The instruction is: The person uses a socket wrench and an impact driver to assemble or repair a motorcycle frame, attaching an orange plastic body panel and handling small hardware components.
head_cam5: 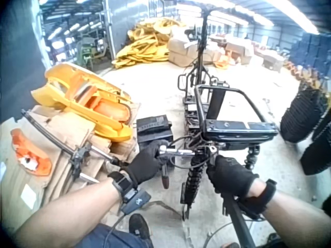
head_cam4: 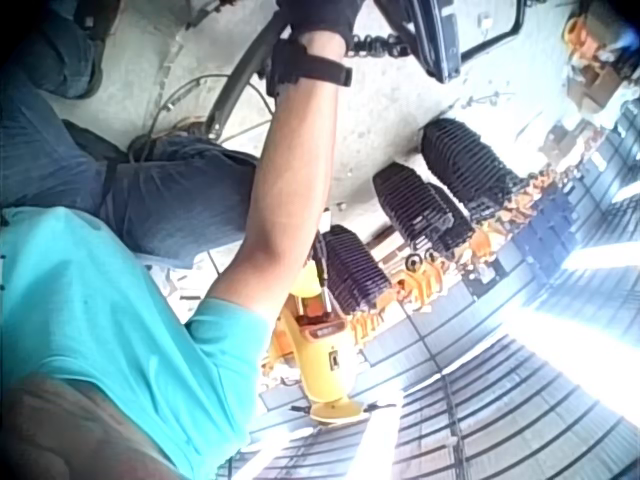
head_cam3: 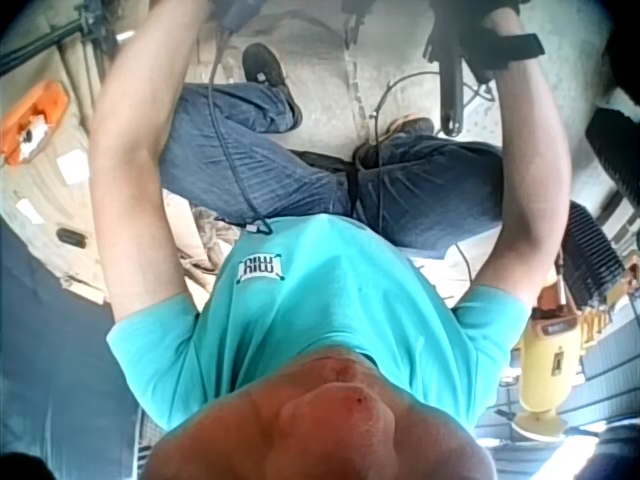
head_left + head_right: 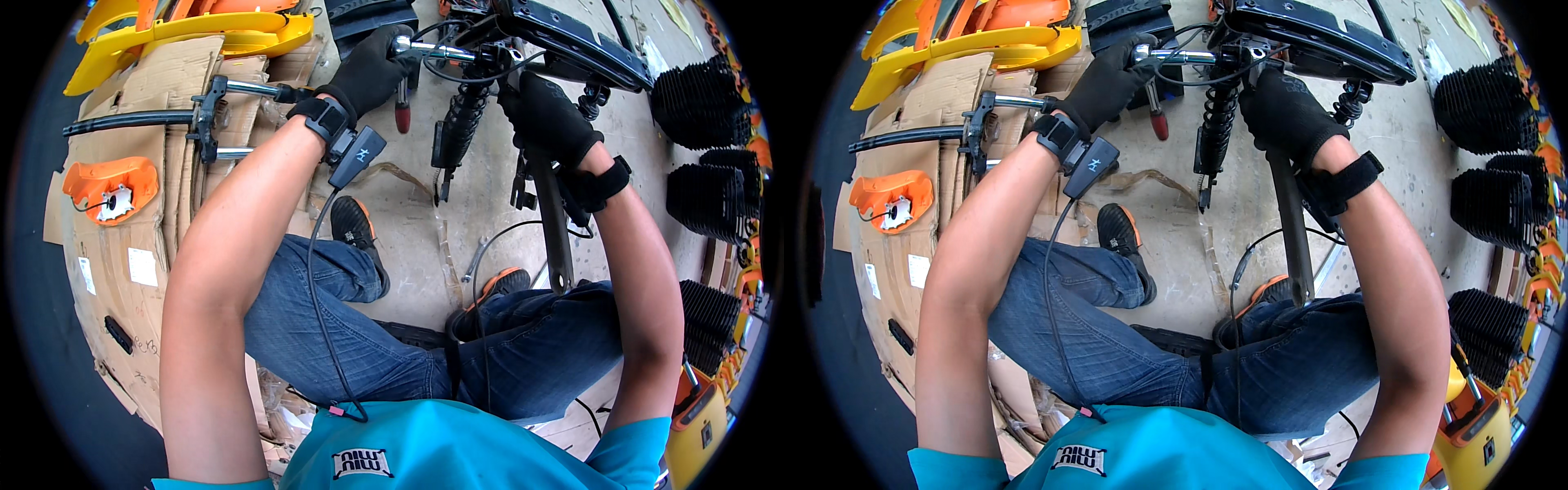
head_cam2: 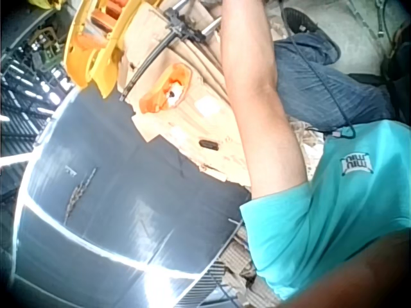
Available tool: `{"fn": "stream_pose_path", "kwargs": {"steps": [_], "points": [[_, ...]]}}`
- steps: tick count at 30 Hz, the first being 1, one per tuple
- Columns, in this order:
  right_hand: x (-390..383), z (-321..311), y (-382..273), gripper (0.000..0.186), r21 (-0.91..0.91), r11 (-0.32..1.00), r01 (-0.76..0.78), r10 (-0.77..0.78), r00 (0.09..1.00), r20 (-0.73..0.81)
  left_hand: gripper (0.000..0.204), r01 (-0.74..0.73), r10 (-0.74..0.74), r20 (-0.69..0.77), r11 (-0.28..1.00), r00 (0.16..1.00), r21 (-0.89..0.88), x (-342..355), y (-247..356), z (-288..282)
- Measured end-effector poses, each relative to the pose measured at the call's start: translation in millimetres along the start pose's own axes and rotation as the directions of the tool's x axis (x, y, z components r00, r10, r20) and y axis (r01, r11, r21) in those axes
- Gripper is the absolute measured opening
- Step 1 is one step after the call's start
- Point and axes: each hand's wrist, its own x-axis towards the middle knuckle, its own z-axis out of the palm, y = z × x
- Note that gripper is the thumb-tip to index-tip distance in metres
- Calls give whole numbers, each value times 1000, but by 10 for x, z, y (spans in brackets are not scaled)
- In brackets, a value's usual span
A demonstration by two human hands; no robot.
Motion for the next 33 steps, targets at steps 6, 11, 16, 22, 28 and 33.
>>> {"fn": "stream_pose_path", "kwargs": {"steps": [6,11,16,22,28,33], "points": [[-53,-7,-15,20,58,997,56,-56,998,1,35,222,-196,262,972,945,-73,34,-93,-96],[-46,-15,-10,19,59,998,7,-8,1000,5,49,595,-451,418,731,789,-335,38,339,-220],[-68,5,-90,19,73,997,25,-26,1000,6,25,57,-57,165,998,985,7,-10,-90,-160],[214,88,422,16,-449,754,479,-503,861,75,31,-92,91,46,995,995,31,25,27,-80],[122,60,230,17,-235,906,351,-348,936,56,42,395,-279,386,879,879,-266,-2,228,-160],[4,-7,103,17,-271,914,303,-316,949,-5,41,560,-367,463,725,807,-401,71,89,-200]]}}
